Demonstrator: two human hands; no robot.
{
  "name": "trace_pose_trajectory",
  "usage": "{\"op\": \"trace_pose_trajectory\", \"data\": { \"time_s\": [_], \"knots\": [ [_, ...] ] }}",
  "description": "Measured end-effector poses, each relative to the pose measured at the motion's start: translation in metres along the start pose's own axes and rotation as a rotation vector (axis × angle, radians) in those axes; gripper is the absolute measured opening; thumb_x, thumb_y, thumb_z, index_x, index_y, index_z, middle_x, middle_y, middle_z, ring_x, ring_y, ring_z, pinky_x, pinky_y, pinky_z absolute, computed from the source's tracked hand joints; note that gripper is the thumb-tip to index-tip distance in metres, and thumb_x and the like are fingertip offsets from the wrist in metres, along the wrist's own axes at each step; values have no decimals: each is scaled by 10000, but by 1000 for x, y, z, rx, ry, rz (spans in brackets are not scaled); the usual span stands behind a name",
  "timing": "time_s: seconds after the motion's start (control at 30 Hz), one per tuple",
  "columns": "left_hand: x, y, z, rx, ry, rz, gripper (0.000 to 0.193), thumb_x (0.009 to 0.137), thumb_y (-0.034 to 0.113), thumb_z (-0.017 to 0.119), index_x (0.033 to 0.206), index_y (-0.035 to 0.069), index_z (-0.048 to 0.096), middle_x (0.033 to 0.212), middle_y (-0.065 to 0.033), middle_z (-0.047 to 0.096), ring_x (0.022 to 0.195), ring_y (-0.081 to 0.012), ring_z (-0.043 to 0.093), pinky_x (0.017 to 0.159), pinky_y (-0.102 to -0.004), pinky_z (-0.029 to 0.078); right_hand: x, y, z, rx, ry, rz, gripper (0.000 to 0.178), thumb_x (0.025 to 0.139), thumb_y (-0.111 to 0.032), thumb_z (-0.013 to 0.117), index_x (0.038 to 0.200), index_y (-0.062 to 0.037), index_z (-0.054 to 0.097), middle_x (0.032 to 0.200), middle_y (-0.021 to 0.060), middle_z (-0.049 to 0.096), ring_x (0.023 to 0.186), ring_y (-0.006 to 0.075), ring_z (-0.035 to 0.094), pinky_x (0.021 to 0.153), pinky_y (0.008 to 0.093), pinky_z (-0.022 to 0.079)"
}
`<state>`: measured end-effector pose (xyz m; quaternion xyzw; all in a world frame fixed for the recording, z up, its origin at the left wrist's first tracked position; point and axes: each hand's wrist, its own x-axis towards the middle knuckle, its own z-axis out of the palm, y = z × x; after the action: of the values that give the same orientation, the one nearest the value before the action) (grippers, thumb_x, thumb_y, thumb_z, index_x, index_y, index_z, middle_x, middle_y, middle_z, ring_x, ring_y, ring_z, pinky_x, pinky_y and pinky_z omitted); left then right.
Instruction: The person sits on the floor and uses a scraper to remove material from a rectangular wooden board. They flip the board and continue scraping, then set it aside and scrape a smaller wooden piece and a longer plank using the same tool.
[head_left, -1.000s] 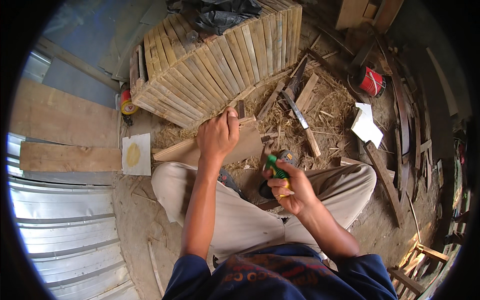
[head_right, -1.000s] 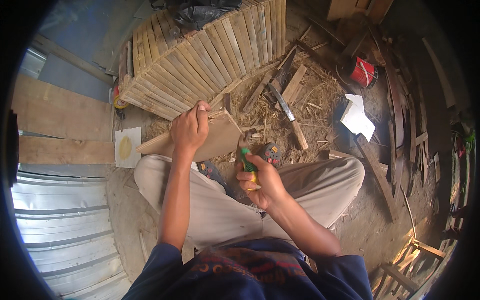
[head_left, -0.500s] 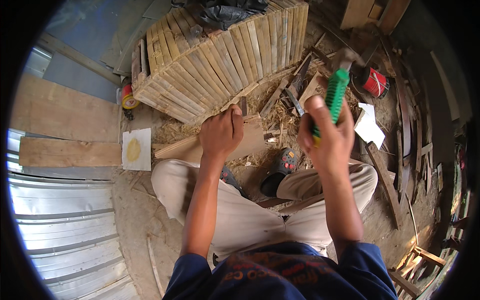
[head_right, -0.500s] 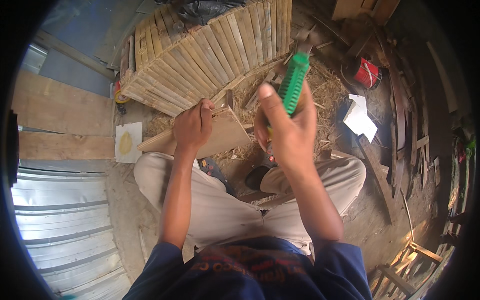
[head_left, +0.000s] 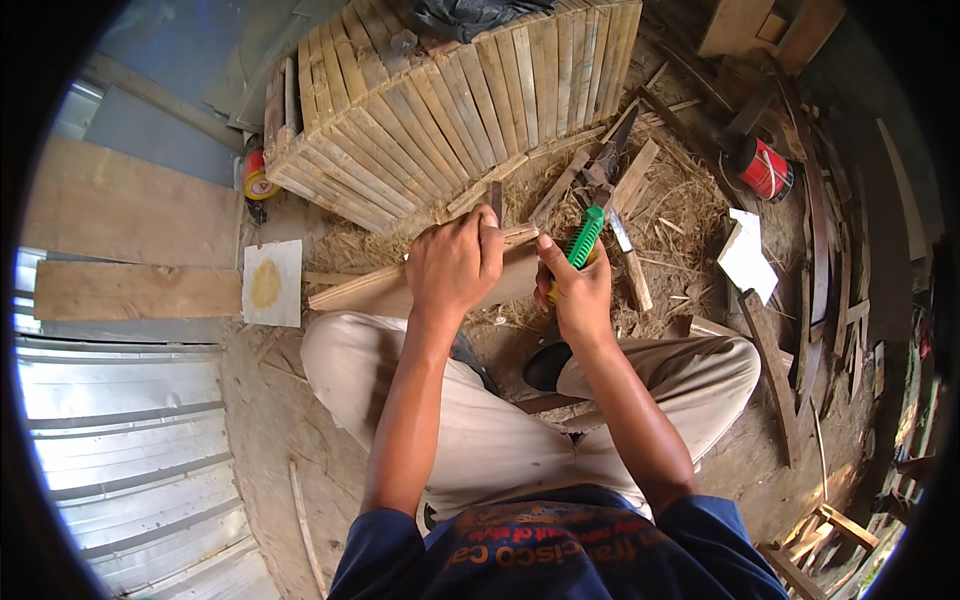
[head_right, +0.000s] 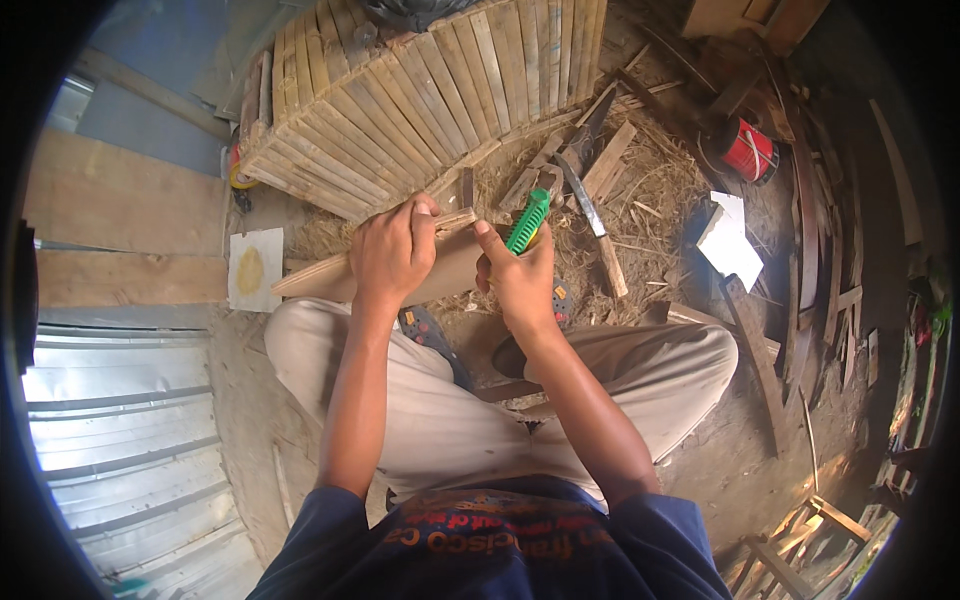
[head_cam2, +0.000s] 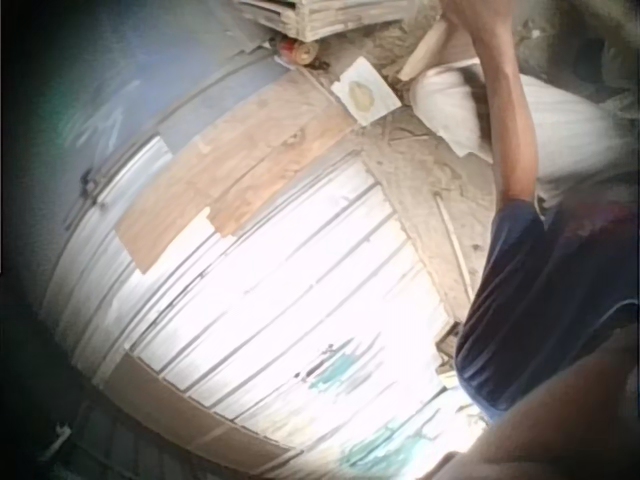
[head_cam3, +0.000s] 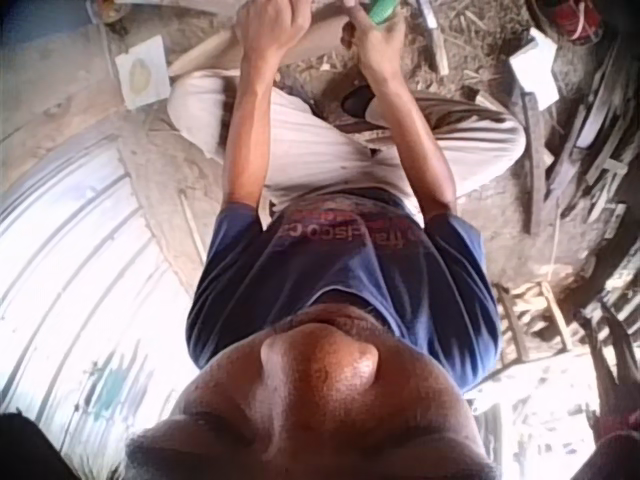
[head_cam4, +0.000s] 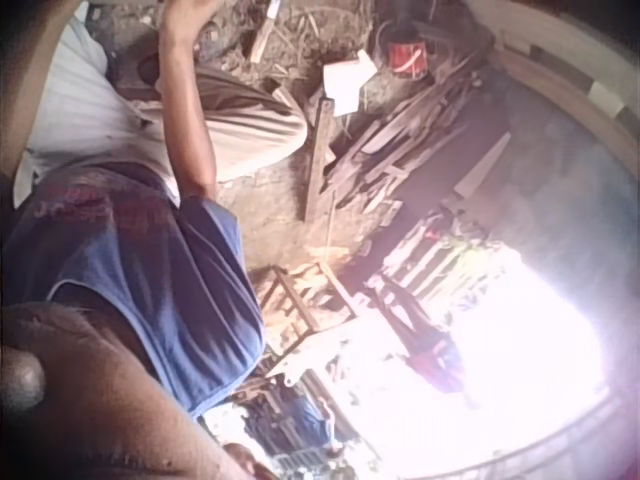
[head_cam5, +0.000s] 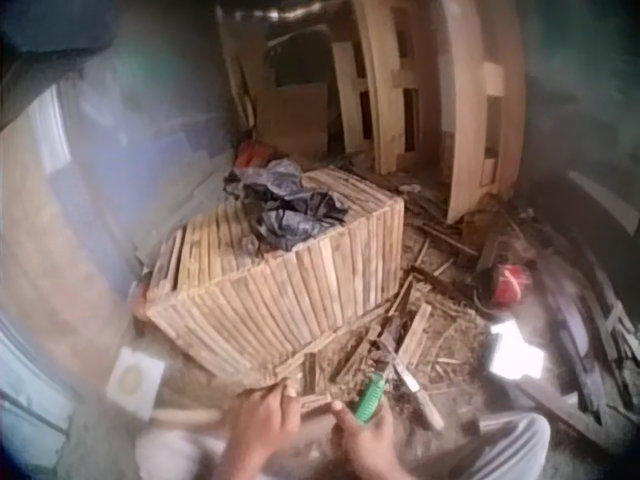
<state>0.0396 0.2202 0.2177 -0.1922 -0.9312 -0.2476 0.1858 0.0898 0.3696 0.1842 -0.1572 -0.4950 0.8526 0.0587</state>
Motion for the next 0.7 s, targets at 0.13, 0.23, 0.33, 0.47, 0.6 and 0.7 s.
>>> {"op": "trace_pose_trajectory", "data": {
  "time_s": [0.13, 0.23, 0.33, 0.47, 0.6, 0.7],
  "knots": [
    [1, 1, 1, 12, -12, 0, 272, 966, 222, 434, 829, 91, 629, 639, -152, 671, 564, -358, 668, 542, -457, 542, -1, 0, -2, 92, -10, 75, 298, 946, -121, 721, 985, -61, 432, 729, 37, 550, 510, 126, 554, 393, 276, 412],
    [0, 1, 1, 3, 4, 26, 262, 963, 218, 440, 832, 88, 626, 645, -151, 673, 565, -355, 669, 542, -454, 540, -5, 1, -2, 53, -6, 29, 253, 957, -121, 702, 963, -79, 452, 751, 29, 549, 524, 122, 544, 395, 275, 401],
    [-2, 1, 1, -19, 0, 16, 257, 963, 214, 443, 828, 87, 621, 649, -151, 673, 568, -357, 668, 540, -456, 537, -8, 2, -2, 34, 3, -5, 248, 957, -117, 699, 976, -73, 456, 730, 26, 544, 511, 122, 539, 389, 276, 398],
    [-3, 2, 1, -11, -12, 11, 253, 964, 215, 442, 837, 94, 625, 647, -148, 671, 575, -356, 670, 540, -456, 535, -12, 5, -3, 21, 1, 9, 241, 962, -118, 696, 994, -65, 463, 703, 23, 544, 495, 122, 535, 378, 273, 391],
    [-4, 5, -1, -2, -74, -51, 273, 970, 210, 432, 864, 99, 657, 734, -151, 698, 658, -383, 675, 619, -474, 531, -14, 12, -4, -16, 24, -19, 252, 967, -130, 699, 1008, -67, 459, 702, 24, 550, 487, 116, 534, 372, 263, 383],
    [-2, 6, -3, 12, -104, -81, 285, 973, 212, 426, 880, 105, 674, 784, -153, 713, 708, -397, 678, 660, -482, 531, -12, 17, -4, -55, 36, -16, 282, 962, -146, 715, 1022, -72, 450, 705, 21, 553, 475, 111, 528, 371, 260, 384]
  ]
}}
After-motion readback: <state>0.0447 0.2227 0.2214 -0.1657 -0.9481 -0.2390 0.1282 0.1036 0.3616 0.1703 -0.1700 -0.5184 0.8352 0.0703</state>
